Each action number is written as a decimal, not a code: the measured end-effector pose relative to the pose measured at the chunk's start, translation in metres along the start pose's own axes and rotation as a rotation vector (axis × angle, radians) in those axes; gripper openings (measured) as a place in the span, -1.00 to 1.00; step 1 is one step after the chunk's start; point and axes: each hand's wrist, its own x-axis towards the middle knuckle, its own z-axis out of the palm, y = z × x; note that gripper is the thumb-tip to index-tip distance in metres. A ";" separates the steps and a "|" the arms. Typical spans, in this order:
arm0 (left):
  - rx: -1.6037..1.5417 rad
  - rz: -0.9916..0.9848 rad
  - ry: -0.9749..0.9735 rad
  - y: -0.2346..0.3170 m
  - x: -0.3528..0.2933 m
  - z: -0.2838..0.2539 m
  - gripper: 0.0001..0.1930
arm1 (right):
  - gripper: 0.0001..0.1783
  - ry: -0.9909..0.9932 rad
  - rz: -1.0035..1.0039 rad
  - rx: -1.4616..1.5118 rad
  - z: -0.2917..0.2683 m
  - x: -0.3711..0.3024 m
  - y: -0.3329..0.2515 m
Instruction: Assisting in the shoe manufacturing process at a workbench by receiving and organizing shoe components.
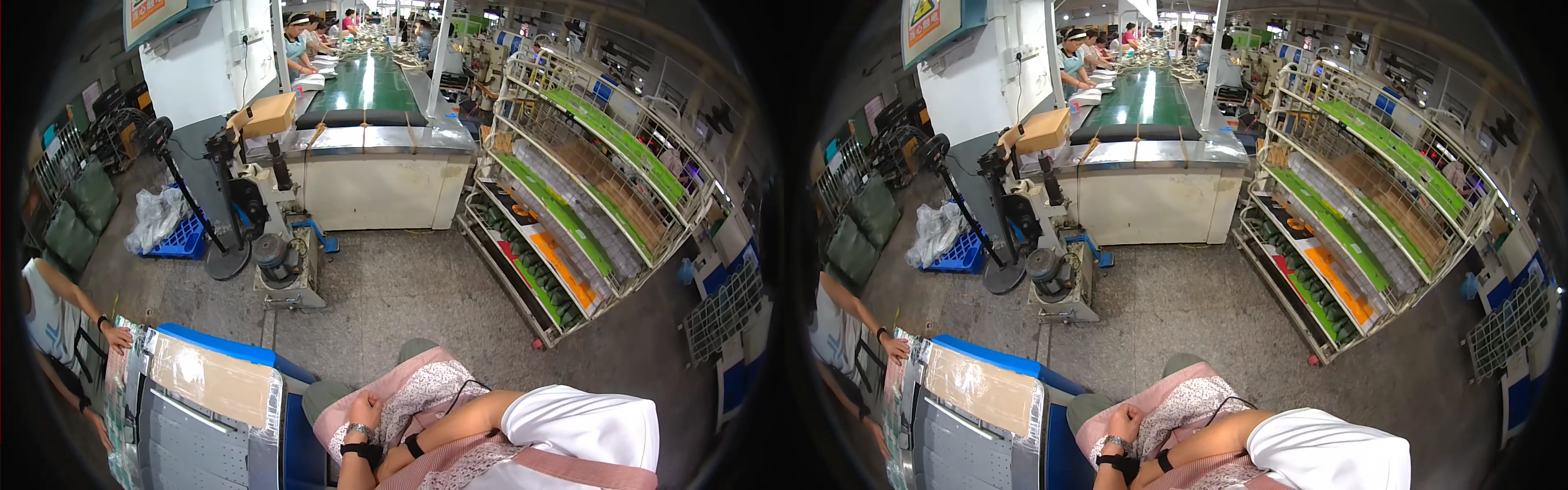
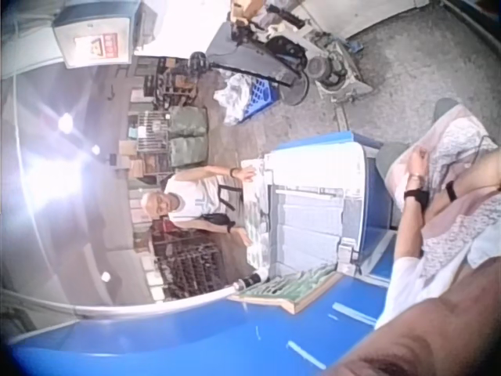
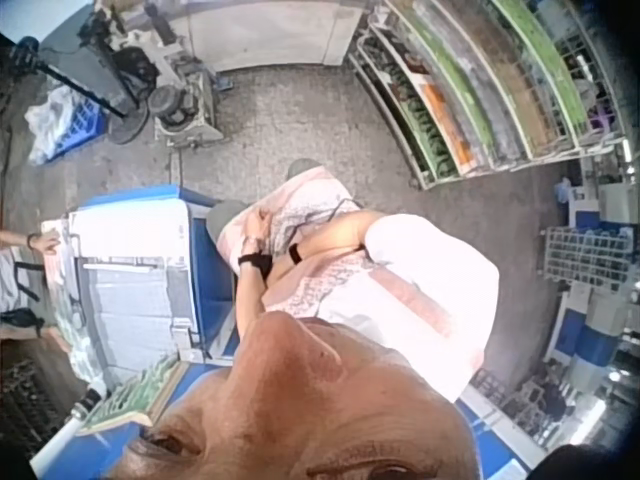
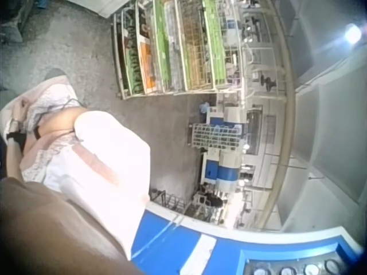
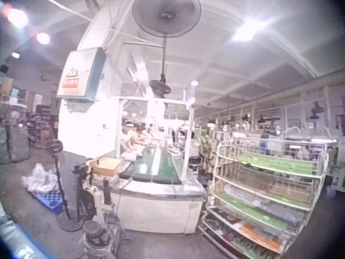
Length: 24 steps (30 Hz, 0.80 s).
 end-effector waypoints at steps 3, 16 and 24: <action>0.028 -0.035 -0.008 0.015 -0.002 -0.007 -0.83 | -0.63 0.030 -0.028 0.014 -0.019 -0.006 -0.025; 0.008 -0.036 0.011 0.002 0.001 -0.003 -0.84 | -0.66 0.165 -0.278 0.159 -0.018 -0.004 -0.023; 0.028 -0.048 0.014 0.008 -0.001 -0.009 -0.84 | -0.67 0.185 -0.185 -0.396 0.090 0.018 0.125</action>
